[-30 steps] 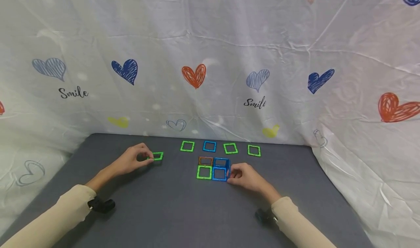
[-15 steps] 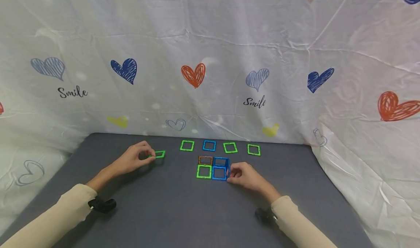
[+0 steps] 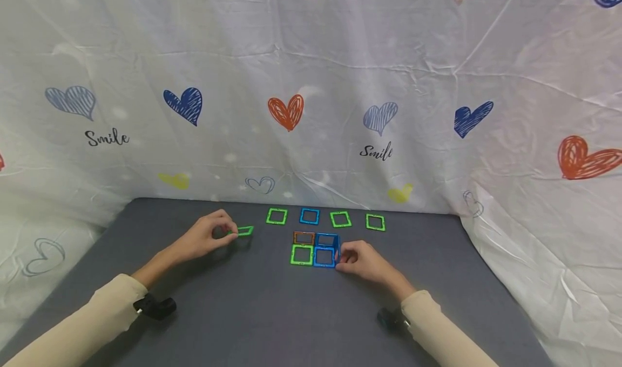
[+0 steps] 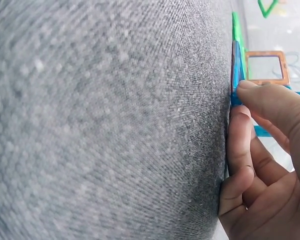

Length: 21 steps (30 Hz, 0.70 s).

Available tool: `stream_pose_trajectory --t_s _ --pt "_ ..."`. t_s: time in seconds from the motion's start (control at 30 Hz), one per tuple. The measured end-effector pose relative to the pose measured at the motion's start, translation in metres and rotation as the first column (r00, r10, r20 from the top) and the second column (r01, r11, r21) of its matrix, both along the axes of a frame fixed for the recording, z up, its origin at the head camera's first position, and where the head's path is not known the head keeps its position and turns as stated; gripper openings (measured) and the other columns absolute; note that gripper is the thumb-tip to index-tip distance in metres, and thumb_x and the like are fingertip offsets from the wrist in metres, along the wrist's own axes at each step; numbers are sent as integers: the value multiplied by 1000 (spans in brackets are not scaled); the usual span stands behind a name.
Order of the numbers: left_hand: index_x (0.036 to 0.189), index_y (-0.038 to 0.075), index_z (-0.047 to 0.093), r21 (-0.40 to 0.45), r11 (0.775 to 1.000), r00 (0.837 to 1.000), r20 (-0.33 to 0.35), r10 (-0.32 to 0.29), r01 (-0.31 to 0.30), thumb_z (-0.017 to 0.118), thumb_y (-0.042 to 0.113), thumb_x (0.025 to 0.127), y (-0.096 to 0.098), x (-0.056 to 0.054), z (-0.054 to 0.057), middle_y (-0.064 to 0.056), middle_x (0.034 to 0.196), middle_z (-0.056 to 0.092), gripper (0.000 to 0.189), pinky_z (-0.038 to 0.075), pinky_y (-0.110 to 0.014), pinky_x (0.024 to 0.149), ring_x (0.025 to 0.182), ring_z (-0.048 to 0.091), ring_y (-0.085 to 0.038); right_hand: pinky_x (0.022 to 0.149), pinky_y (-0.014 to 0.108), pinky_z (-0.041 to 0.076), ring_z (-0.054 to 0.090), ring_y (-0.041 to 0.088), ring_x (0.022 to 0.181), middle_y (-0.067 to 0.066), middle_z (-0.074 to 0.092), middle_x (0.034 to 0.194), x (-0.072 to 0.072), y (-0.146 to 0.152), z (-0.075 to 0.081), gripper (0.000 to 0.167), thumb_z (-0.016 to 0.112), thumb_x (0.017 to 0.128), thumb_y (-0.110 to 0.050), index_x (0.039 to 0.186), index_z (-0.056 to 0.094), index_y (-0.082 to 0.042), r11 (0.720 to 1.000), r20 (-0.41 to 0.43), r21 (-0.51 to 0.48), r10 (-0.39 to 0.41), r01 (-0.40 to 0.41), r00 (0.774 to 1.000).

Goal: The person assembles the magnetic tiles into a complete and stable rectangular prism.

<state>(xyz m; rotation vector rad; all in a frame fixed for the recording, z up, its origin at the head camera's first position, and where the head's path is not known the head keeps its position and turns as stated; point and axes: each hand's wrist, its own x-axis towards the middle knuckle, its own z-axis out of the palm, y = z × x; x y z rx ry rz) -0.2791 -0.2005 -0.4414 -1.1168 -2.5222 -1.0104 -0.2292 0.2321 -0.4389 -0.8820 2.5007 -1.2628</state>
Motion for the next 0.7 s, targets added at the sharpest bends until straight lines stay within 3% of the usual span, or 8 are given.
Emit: stream_pose_trajectory --t_s 0.17,0.47,0.57,0.7 --pt "96 17 72 4 1000 999 22 -25 25 78 8 92 9 5 3 4 101 56 12 54 -42 76 86 59 -19 59 24 45 58 22 65 17 65 81 6 -2 10 7 71 91 9 91 66 5 999 -11 -17 27 -27 1000" --pt "99 15 73 3 997 996 50 -75 75 75 10 95 26 13 8 5 100 54 7 53 -39 77 87 59 -15 59 24 46 58 24 64 18 65 82 5 0 5 7 71 92 9 92 66 4 999 -10 -19 30 -31 999" --pt "98 15 74 11 996 995 54 -88 88 73 10 97 31 16 8 5 98 52 5 53 -43 73 87 57 -12 59 25 46 59 23 64 17 65 82 5 0 6 7 71 92 8 91 66 3 999 -12 -23 30 -31 999" --pt "98 13 74 20 994 993 49 -110 109 70 14 99 35 18 8 5 96 51 4 51 -39 68 86 56 -12 59 25 46 58 22 64 17 65 81 5 -2 9 8 72 91 8 91 66 3 999 -14 -24 35 -35 999"
